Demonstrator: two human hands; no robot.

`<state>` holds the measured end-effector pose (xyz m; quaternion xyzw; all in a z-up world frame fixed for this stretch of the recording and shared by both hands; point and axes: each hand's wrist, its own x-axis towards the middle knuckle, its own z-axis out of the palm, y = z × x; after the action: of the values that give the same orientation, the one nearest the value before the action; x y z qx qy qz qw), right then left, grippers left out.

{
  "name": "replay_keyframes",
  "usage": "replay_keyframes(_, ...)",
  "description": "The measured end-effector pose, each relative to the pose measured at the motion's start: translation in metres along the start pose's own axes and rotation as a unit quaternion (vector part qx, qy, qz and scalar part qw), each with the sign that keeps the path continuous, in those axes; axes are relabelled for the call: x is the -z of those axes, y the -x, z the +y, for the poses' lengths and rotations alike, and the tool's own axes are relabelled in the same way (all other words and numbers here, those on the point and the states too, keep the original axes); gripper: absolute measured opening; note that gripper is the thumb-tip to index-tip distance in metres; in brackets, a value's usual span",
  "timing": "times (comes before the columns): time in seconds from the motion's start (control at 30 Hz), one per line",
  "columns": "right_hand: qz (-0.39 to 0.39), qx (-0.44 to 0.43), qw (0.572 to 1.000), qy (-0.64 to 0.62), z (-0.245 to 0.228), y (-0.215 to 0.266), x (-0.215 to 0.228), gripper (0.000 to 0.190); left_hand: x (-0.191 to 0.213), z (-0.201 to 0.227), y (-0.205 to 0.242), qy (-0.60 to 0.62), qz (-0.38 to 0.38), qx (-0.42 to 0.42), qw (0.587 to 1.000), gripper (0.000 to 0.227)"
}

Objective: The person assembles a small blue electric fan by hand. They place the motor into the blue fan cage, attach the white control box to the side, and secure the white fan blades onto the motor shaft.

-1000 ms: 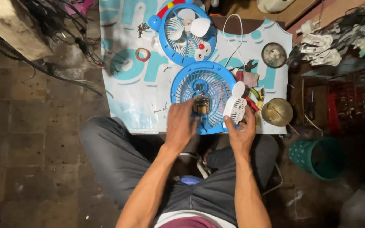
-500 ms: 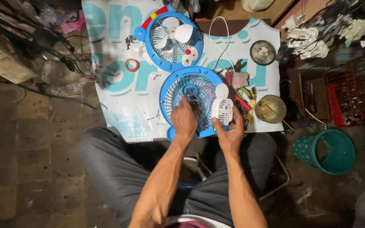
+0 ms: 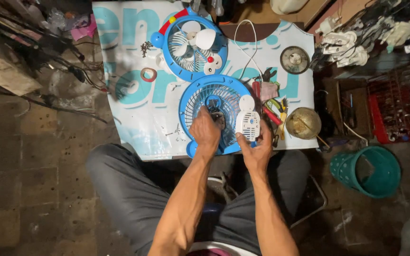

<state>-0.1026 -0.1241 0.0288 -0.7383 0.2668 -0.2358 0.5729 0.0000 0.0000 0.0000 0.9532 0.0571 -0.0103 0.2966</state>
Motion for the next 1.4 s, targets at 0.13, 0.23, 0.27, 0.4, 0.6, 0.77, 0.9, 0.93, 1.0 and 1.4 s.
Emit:
replay_keyframes(0.13, -0.002, 0.034, 0.999, 0.009, -0.013, -0.001, 0.003, 0.083, 0.060, 0.017, 0.013, 0.134, -0.063, -0.041, 0.988, 0.089)
replay_keyframes(0.23, -0.019, 0.092, 0.994, 0.063, -0.045, 0.006, 0.000, 0.088, 0.090, 0.005, 0.052, 0.209, 0.153, -0.179, 0.949, 0.050)
replay_keyframes(0.27, -0.023, 0.093, 0.993, 0.063, -0.049, 0.006, -0.006, 0.088, 0.102, -0.008, 0.064, 0.208, 0.156, -0.176, 0.949, 0.050)
replay_keyframes(0.4, -0.002, 0.250, 0.951, 0.181, -0.043, 0.005, -0.031, 0.084, 0.124, -0.069, 0.108, 0.144, 0.151, -0.186, 0.960, 0.038)
replay_keyframes(0.6, -0.013, 0.117, 0.989, 0.090, -0.044, -0.004, -0.033, 0.076, 0.125, -0.107, 0.122, 0.156, 0.088, -0.098, 0.979, 0.031)
replay_keyframes(0.77, 0.031, 0.068, 0.997, 0.021, -0.037, -0.006, -0.016, 0.080, 0.116, -0.100, 0.109, 0.212, 0.095, -0.051, 0.971, 0.032)
replay_keyframes(0.9, 0.022, 0.080, 0.997, 0.003, -0.008, -0.001, -0.009, 0.078, 0.118, -0.096, 0.109, 0.235, 0.063, -0.034, 0.969, 0.031)
replay_keyframes(0.93, 0.023, 0.078, 0.996, 0.023, 0.007, -0.001, -0.006, 0.080, 0.117, -0.096, 0.109, 0.238, 0.054, -0.025, 0.969, 0.031)
replay_keyframes(1.0, 0.028, 0.081, 0.996, 0.015, 0.013, 0.001, -0.007, 0.080, 0.115, -0.096, 0.108, 0.236, 0.048, -0.024, 0.970, 0.030)
replay_keyframes(1.4, 0.027, 0.100, 0.993, -0.055, 0.008, 0.005, -0.011, 0.079, 0.117, -0.085, 0.103, 0.246, 0.026, -0.015, 0.969, 0.023)
